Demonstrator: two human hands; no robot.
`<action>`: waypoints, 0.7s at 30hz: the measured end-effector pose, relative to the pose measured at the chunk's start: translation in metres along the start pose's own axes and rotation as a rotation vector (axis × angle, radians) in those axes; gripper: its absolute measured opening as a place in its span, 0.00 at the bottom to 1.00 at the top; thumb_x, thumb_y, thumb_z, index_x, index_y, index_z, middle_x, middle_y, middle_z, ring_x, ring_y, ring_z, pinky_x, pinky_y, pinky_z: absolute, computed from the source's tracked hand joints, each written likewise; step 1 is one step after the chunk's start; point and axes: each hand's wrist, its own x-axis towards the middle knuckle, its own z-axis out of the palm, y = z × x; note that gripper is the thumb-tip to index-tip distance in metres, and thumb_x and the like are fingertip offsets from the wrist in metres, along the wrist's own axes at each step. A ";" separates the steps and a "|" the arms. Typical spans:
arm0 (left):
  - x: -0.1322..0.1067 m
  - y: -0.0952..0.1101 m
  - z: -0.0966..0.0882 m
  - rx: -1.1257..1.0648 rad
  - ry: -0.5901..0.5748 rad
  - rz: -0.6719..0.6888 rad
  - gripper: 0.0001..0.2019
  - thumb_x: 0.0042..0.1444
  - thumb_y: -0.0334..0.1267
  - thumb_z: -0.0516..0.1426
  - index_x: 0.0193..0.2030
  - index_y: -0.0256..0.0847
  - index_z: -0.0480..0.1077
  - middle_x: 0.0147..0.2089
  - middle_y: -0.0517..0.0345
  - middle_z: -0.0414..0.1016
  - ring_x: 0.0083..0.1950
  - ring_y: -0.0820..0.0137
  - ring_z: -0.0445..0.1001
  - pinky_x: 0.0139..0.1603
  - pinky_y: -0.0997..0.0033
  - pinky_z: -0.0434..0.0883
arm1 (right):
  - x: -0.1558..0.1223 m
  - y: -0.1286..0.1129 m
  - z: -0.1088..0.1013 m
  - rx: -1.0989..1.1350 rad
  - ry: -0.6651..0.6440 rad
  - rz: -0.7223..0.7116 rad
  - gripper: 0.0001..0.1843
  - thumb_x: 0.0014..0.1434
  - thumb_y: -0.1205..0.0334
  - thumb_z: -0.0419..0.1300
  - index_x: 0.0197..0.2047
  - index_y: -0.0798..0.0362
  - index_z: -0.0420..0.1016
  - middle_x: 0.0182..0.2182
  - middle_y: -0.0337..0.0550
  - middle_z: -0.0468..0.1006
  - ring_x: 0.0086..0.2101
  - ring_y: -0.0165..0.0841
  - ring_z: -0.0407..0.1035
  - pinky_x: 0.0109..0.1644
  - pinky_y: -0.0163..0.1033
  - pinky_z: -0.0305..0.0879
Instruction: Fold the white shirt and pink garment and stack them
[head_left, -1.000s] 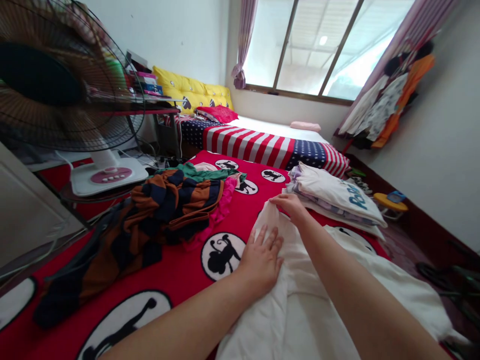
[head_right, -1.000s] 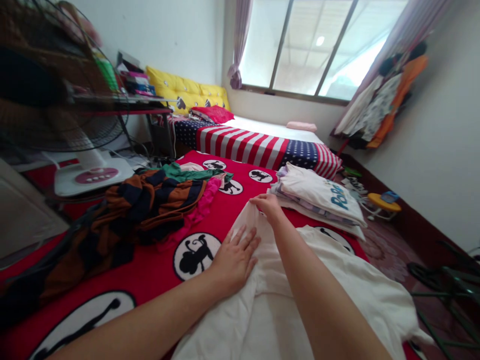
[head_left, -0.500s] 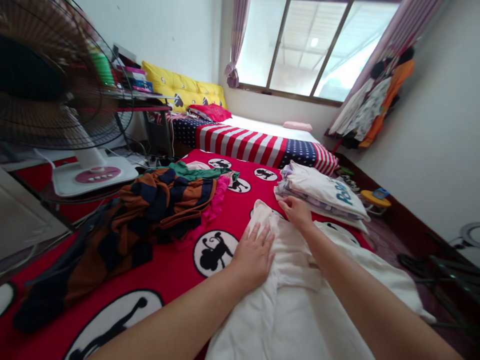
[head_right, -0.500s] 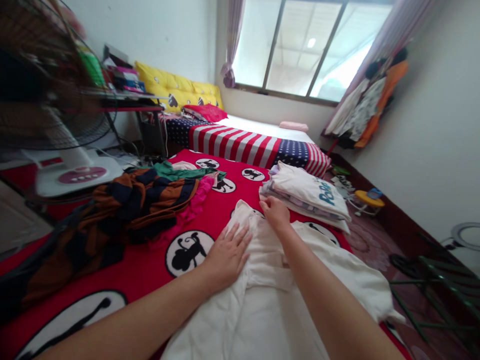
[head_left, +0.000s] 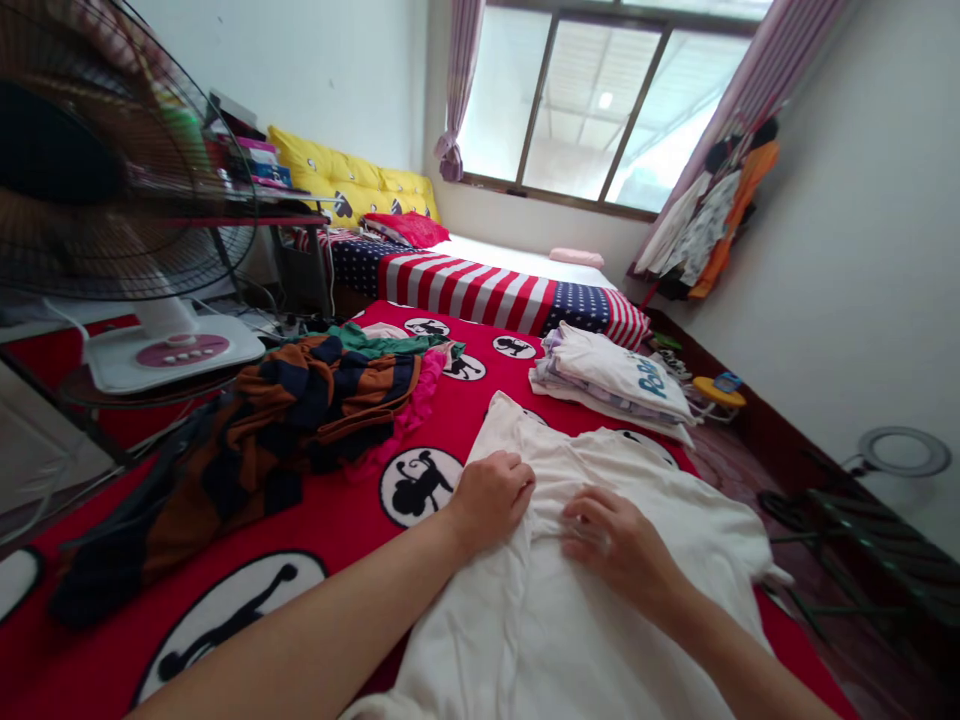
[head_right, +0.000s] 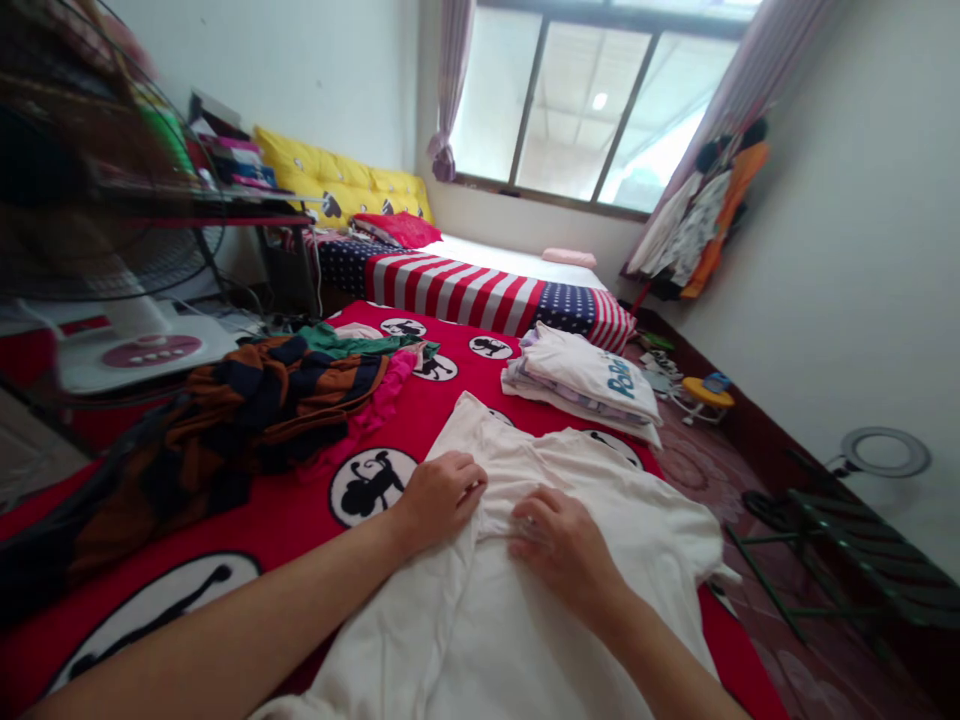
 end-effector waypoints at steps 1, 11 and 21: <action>0.000 0.002 -0.002 -0.017 -0.050 -0.007 0.09 0.61 0.40 0.52 0.37 0.42 0.73 0.37 0.57 0.75 0.41 0.68 0.72 0.40 0.71 0.67 | -0.004 -0.001 0.005 -0.017 0.018 -0.013 0.08 0.54 0.63 0.63 0.39 0.48 0.74 0.38 0.42 0.75 0.39 0.36 0.69 0.44 0.41 0.66; -0.048 0.047 -0.091 0.058 -0.798 0.132 0.20 0.41 0.57 0.63 0.30 0.41 0.78 0.24 0.55 0.76 0.24 0.66 0.70 0.26 0.71 0.60 | -0.023 0.004 0.018 -0.117 0.218 0.002 0.12 0.59 0.69 0.54 0.45 0.50 0.72 0.47 0.47 0.73 0.48 0.39 0.67 0.52 0.45 0.66; -0.072 0.050 -0.099 -0.325 -0.822 -0.076 0.07 0.43 0.33 0.60 0.32 0.41 0.77 0.25 0.65 0.73 0.24 0.78 0.66 0.22 0.82 0.58 | -0.015 0.001 -0.004 -0.126 0.230 -0.019 0.12 0.65 0.65 0.49 0.40 0.51 0.74 0.38 0.46 0.76 0.39 0.36 0.69 0.44 0.41 0.65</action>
